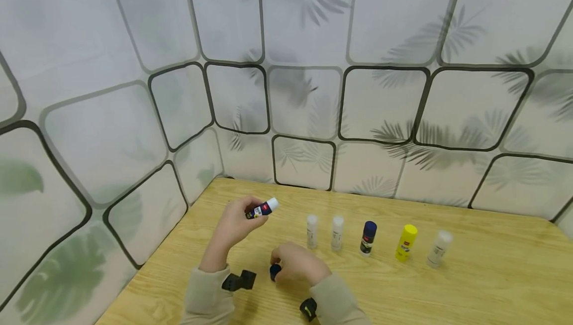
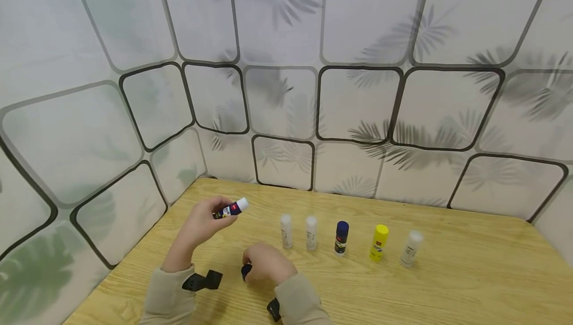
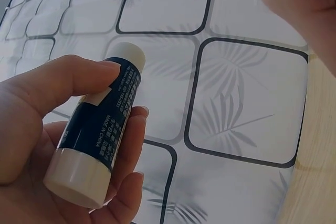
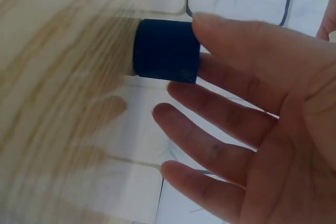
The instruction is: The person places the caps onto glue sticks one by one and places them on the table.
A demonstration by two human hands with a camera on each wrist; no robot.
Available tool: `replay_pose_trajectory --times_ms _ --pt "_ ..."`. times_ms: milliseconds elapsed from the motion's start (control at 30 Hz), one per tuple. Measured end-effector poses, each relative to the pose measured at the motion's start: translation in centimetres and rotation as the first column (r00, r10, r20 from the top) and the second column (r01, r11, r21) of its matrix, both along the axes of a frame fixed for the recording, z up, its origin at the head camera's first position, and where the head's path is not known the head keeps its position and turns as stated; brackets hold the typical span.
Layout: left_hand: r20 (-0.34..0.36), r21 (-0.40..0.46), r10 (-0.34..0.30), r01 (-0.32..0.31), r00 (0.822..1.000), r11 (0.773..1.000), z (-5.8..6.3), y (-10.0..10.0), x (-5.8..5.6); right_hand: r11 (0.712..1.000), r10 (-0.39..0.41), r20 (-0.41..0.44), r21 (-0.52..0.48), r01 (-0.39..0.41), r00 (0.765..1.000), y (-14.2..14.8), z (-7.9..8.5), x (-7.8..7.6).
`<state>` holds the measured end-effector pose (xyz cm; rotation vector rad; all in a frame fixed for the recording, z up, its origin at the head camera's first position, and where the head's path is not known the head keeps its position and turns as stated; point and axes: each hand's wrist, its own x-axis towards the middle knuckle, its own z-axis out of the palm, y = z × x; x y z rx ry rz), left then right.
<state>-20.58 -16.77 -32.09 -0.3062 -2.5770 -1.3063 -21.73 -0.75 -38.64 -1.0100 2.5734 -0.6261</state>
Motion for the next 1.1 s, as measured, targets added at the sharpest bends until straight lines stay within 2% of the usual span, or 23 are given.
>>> replay_pose_trajectory --times_ms 267,400,467,567,700,800,967,1033,1100 --pt "0.005 -0.003 -0.017 0.017 1.0 1.0 0.0 0.2 0.1 1.0 0.015 0.006 0.002 -0.015 1.0 0.2 -0.2 0.0" --pt "0.001 -0.002 -0.026 0.026 1.0 1.0 0.0 0.3 0.0 0.997 -0.01 0.036 -0.075 0.012 0.999 0.4 -0.3 -0.2" --pt "-0.001 -0.003 -0.031 0.031 1.0 1.0 0.0 0.3 0.0 0.989 -0.019 0.034 -0.148 0.023 0.999 0.7 -0.2 -0.4" --pt "-0.008 -0.008 -0.038 0.038 0.999 0.999 0.0 0.4 0.0 0.961 -0.033 0.021 -0.273 0.038 0.999 1.3 0.4 -0.7" --pt "-0.02 -0.024 -0.058 0.057 0.998 0.998 -0.1 0.6 0.0 0.908 -0.068 -0.022 -0.415 0.053 0.997 2.4 1.6 -0.8" --pt "-0.03 -0.039 -0.084 0.083 0.996 0.996 -0.1 0.7 -0.1 0.874 -0.134 -0.058 -0.478 0.091 0.989 3.1 2.5 -0.8" --pt "-0.029 -0.051 -0.127 0.126 0.991 0.991 -0.2 1.0 -0.2 0.813 -0.251 -0.041 -0.551 0.188 0.967 4.0 3.5 -0.7" --pt "-0.027 -0.054 -0.146 0.145 0.989 0.988 -0.3 1.1 -0.1 0.802 -0.257 -0.028 -0.564 0.197 0.966 4.3 3.7 -0.7" --pt "-0.03 -0.061 -0.168 0.166 0.985 0.984 -0.3 1.1 -0.1 0.806 -0.248 -0.038 -0.562 0.184 0.968 4.5 3.8 -0.7"
